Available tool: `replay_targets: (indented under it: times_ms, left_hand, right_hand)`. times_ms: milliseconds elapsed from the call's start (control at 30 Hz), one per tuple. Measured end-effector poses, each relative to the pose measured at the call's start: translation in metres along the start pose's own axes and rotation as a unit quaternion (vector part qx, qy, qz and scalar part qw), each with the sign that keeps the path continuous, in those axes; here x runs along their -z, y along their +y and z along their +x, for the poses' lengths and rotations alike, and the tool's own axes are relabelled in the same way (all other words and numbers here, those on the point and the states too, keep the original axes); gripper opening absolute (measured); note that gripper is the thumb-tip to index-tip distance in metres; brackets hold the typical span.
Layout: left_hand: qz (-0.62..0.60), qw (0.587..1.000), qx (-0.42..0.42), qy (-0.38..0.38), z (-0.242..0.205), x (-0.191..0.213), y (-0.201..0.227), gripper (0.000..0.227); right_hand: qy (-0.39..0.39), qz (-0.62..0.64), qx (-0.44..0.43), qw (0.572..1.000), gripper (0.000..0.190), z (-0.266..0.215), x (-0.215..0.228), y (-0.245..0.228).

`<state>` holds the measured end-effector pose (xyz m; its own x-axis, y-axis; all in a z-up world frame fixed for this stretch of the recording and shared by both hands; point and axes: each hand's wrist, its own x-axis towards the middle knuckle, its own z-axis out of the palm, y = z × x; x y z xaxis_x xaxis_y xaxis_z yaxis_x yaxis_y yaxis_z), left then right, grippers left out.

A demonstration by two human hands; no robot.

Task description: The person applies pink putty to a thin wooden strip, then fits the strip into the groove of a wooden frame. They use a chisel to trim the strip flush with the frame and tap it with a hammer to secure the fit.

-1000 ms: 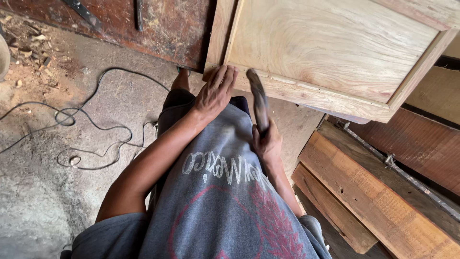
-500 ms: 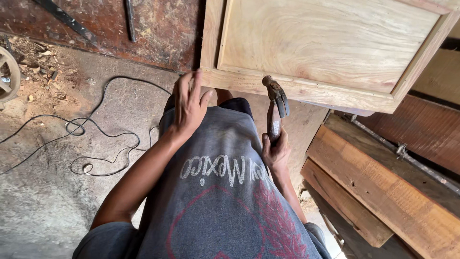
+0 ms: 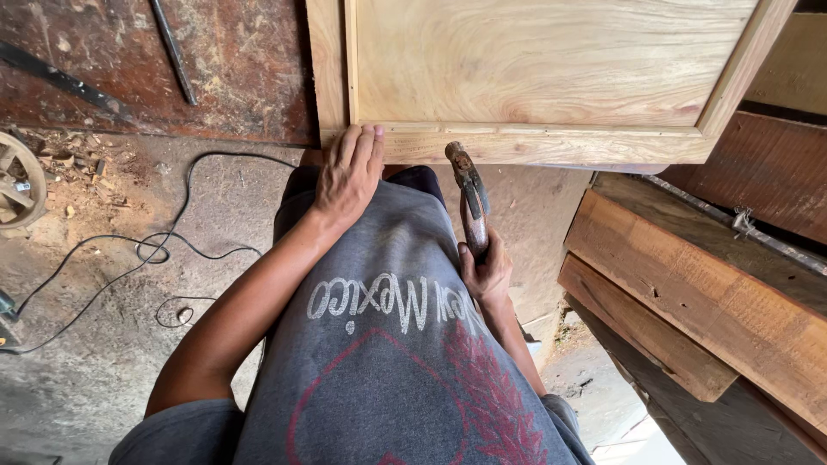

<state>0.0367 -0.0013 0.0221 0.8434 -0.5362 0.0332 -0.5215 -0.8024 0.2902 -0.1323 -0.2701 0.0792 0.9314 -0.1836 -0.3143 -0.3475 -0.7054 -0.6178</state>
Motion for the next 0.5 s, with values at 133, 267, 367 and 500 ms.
replay_targets:
  times_ms: [133, 267, 367, 500]
  left_hand:
    - [-0.002, 1.0, -0.005, -0.021, -0.001, -0.001, 0.001, 0.043]
    - [0.007, 0.999, -0.011, -0.04, -0.001, -0.002, 0.002, 0.044]
    - [0.003, 0.999, -0.012, -0.035, -0.001, 0.004, -0.002, 0.043]
    - [0.011, 0.998, 0.002, -0.057, 0.007, 0.009, 0.006, 0.052]
  right_hand:
    - [0.018, 0.004, 0.014, 1.0, 0.048, 0.005, 0.002, -0.001]
    - [0.015, 0.005, 0.004, 1.0, 0.049, 0.015, 0.006, -0.001]
    - [0.013, 0.01, -0.008, 1.0, 0.049, 0.018, 0.003, -0.001]
    - [0.041, 0.013, 0.026, 0.999, 0.049, 0.017, 0.011, 0.012]
